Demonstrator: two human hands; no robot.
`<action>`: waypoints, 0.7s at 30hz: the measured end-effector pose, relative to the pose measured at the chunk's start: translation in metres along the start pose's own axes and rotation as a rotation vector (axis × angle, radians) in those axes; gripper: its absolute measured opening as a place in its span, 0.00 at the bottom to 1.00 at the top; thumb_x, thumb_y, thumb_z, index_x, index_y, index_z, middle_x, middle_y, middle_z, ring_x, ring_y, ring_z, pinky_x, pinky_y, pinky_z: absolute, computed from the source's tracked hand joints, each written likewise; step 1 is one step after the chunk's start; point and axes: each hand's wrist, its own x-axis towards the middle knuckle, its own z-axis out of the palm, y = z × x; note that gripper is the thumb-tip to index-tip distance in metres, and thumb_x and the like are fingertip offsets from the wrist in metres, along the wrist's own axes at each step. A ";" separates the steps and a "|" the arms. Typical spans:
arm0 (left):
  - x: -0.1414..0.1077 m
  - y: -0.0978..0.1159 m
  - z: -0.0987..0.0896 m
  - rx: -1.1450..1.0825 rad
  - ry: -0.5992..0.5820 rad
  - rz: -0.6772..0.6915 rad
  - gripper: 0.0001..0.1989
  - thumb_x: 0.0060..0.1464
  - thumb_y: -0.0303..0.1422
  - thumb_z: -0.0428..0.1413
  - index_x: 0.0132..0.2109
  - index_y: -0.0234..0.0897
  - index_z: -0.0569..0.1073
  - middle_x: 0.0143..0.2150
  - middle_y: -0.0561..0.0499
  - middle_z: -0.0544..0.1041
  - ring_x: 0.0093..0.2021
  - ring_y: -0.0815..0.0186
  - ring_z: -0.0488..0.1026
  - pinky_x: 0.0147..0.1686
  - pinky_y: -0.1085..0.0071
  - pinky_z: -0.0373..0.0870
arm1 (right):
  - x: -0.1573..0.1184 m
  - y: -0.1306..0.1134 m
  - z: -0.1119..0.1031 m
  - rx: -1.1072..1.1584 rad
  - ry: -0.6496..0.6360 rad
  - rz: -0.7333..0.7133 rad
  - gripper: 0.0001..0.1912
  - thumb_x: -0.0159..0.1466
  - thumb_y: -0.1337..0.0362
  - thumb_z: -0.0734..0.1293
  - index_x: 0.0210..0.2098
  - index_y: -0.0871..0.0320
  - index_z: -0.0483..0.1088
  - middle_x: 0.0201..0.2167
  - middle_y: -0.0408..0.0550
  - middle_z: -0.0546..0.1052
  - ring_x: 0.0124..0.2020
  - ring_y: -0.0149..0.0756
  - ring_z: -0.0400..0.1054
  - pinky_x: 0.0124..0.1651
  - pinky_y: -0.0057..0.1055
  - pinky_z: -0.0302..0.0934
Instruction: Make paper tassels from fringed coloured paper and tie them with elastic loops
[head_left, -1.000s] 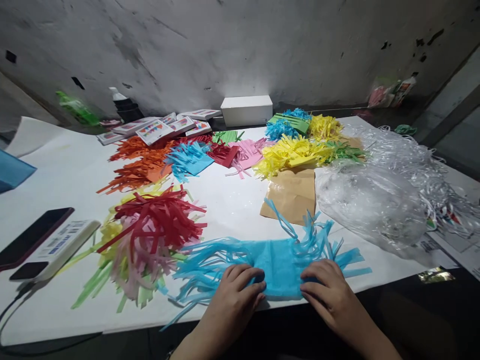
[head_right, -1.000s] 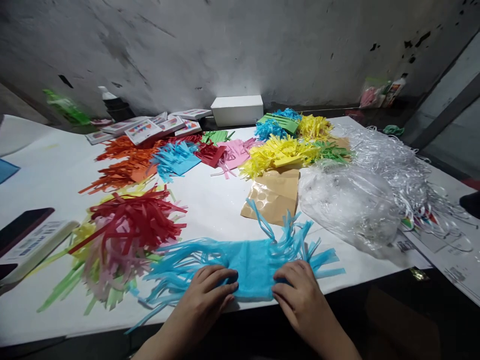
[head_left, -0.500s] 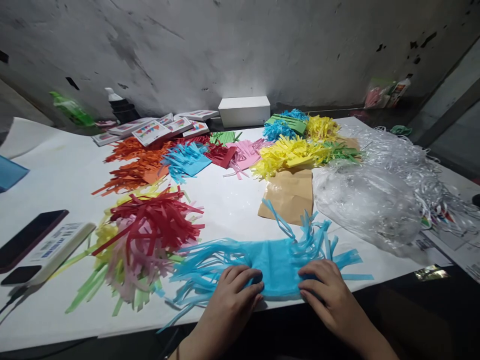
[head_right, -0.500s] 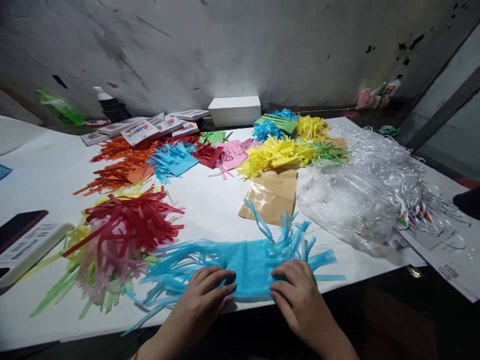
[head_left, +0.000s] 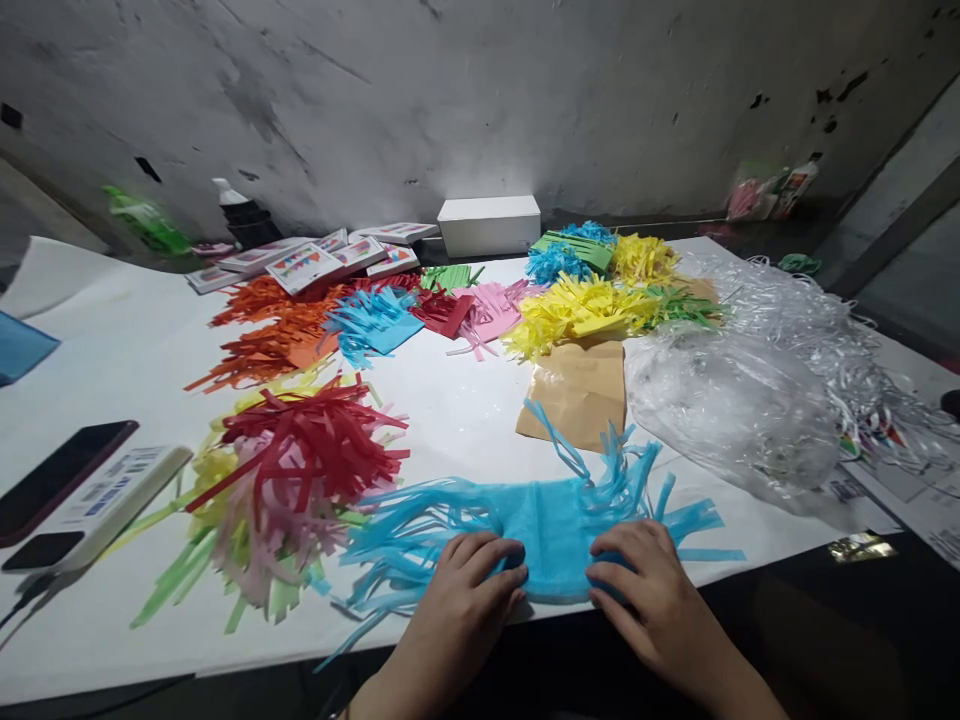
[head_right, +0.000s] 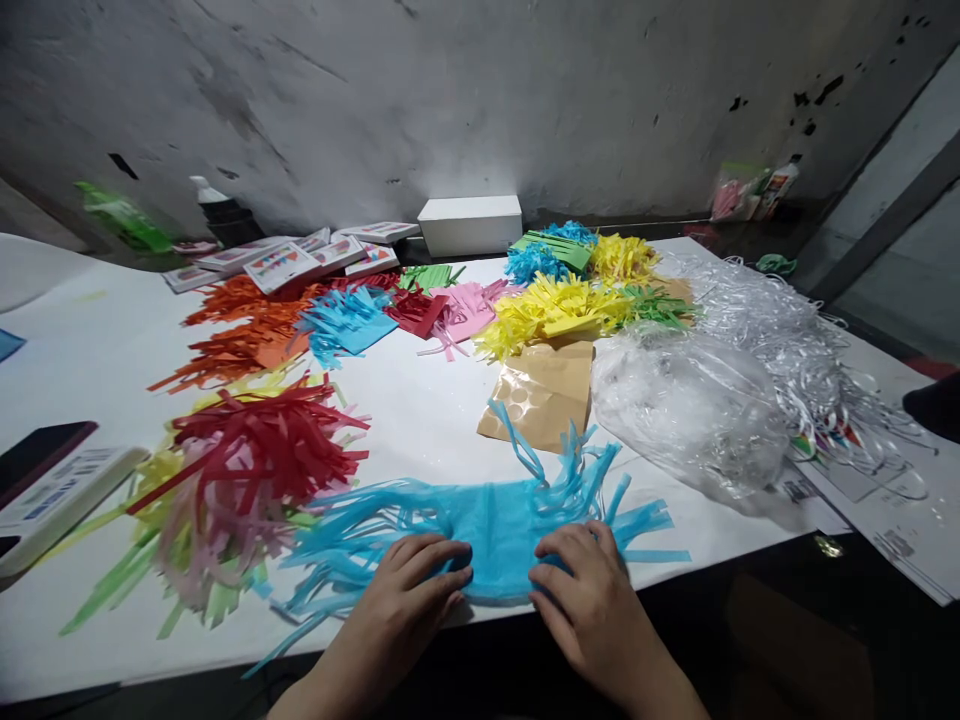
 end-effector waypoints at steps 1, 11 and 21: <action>0.000 0.000 0.000 0.001 -0.001 0.000 0.09 0.66 0.25 0.52 0.45 0.41 0.76 0.46 0.47 0.81 0.45 0.56 0.73 0.44 0.58 0.67 | 0.001 -0.001 0.001 -0.008 -0.001 -0.007 0.07 0.67 0.73 0.64 0.40 0.55 0.71 0.41 0.47 0.74 0.45 0.40 0.67 0.54 0.46 0.52; 0.004 0.005 0.001 0.056 -0.035 -0.085 0.08 0.61 0.32 0.59 0.48 0.43 0.75 0.44 0.51 0.82 0.43 0.56 0.74 0.51 0.54 0.56 | 0.006 -0.007 0.008 -0.051 0.118 -0.028 0.09 0.66 0.76 0.61 0.40 0.57 0.68 0.42 0.50 0.76 0.46 0.41 0.69 0.54 0.46 0.56; 0.010 -0.007 0.002 0.021 -0.114 -0.059 0.15 0.61 0.18 0.50 0.47 0.42 0.74 0.40 0.53 0.83 0.42 0.64 0.78 0.55 0.61 0.59 | 0.021 0.000 0.023 -0.008 0.072 -0.030 0.14 0.69 0.74 0.59 0.48 0.55 0.70 0.37 0.45 0.79 0.41 0.38 0.73 0.49 0.39 0.63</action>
